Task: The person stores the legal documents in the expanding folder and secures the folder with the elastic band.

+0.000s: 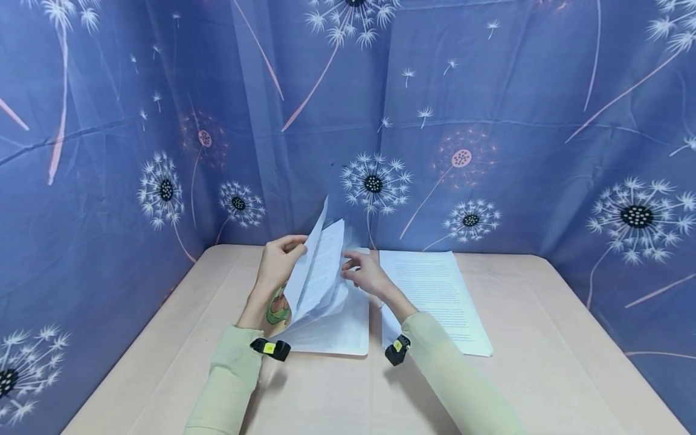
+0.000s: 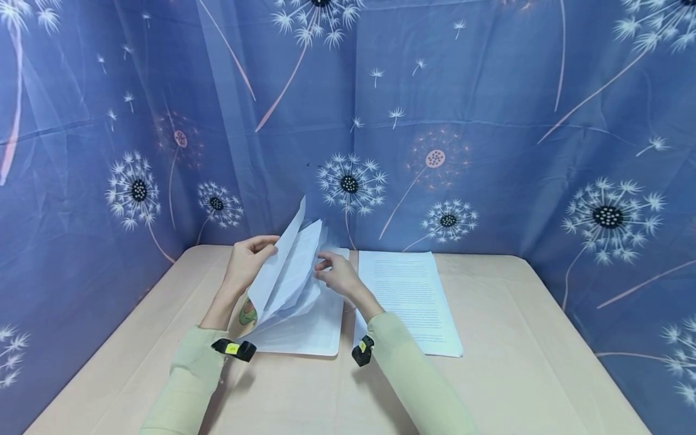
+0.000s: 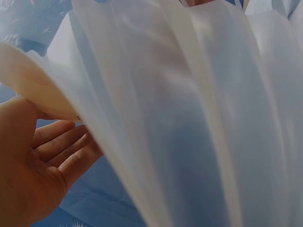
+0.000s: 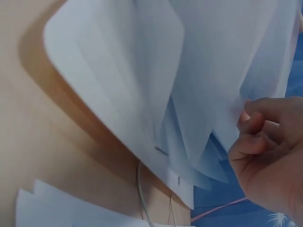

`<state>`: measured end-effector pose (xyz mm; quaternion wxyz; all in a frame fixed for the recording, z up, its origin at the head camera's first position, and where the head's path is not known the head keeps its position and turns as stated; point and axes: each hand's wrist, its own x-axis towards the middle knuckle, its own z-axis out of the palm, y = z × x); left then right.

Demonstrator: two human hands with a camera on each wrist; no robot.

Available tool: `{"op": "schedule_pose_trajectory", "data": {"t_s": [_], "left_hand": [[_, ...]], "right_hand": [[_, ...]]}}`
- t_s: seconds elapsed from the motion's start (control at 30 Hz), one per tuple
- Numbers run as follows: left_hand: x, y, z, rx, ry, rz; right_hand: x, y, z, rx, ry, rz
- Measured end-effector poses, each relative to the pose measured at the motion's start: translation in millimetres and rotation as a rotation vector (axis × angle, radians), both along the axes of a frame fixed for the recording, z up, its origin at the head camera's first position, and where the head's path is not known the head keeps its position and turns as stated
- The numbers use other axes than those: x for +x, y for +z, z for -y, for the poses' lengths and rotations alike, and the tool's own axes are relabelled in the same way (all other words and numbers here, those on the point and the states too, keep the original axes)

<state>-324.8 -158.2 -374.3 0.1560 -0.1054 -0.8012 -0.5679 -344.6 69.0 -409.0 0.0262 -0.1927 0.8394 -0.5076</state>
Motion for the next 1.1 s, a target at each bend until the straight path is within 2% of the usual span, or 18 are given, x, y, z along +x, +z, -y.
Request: {"op": "schedule_pose_trajectory", "data": {"t_s": [0.5,0.77,1.1], "left_hand": [[-0.8,0.1,-0.9,-0.024,0.005,0.0],[-1.2,0.5,-0.2,-0.031,0.004,0.003],[-2.3,-1.7,1.3,-0.03,-0.004,-0.002]], "right_hand": [[5.4,7.6,-17.0,0.052,-0.013,-0.05],[8.5,7.0,-41.3,-0.007,-0.027,-0.01],[8.1,5.3,-73.1,-0.023,-0.077,-0.037]]}}
